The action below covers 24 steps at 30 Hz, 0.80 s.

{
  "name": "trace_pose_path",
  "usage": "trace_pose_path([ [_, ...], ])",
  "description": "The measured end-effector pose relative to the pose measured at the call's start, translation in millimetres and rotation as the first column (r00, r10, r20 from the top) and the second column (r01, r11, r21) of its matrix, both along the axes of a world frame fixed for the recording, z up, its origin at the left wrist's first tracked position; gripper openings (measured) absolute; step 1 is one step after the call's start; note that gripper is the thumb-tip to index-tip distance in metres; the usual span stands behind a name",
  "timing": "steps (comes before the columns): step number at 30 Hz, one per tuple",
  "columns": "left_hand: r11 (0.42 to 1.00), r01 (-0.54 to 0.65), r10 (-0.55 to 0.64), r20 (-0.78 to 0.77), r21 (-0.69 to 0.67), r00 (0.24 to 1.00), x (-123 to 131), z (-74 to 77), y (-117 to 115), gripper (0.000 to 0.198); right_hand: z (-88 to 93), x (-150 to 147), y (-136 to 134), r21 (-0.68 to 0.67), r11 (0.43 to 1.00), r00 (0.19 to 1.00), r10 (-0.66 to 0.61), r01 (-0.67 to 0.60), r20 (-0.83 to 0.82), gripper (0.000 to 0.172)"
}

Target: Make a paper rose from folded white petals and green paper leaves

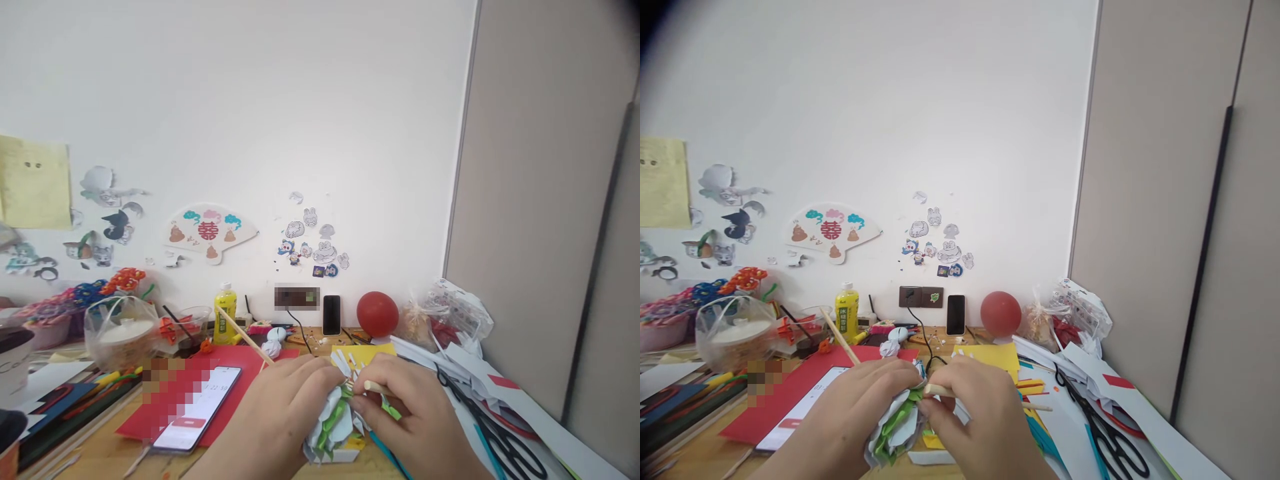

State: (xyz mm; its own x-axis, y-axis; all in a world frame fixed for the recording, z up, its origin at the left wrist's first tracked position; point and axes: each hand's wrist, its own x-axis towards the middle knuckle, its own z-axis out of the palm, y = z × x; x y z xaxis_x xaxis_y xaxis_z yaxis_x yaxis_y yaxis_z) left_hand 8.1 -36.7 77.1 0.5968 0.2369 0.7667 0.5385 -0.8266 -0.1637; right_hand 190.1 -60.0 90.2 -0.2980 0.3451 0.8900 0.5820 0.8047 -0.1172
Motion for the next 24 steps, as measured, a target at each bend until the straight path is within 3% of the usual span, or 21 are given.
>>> trace_pose_path([
  [13, 0.997, -0.039, 0.041, -0.03, 0.07, 0.999, -0.1, 1.1, 2.1, 0.019, -4.1, 1.5, -0.4, 0.168, 0.978, 0.968, -0.153, 0.12, 0.2, 0.043],
  [20, 0.997, -0.037, 0.039, -0.031, 0.064, 0.999, -1.9, 0.2, 0.5, 0.013, -1.5, 1.4, 0.0, 0.07, 0.996, 0.99, -0.058, 0.049, 0.125, 0.034],
  [24, 0.998, -0.042, 0.044, -0.035, 0.056, 0.998, -1.8, -0.1, 0.4, 0.013, -1.4, 0.8, 0.5, 0.082, 0.995, 0.988, -0.061, 0.049, 0.145, 0.036],
])
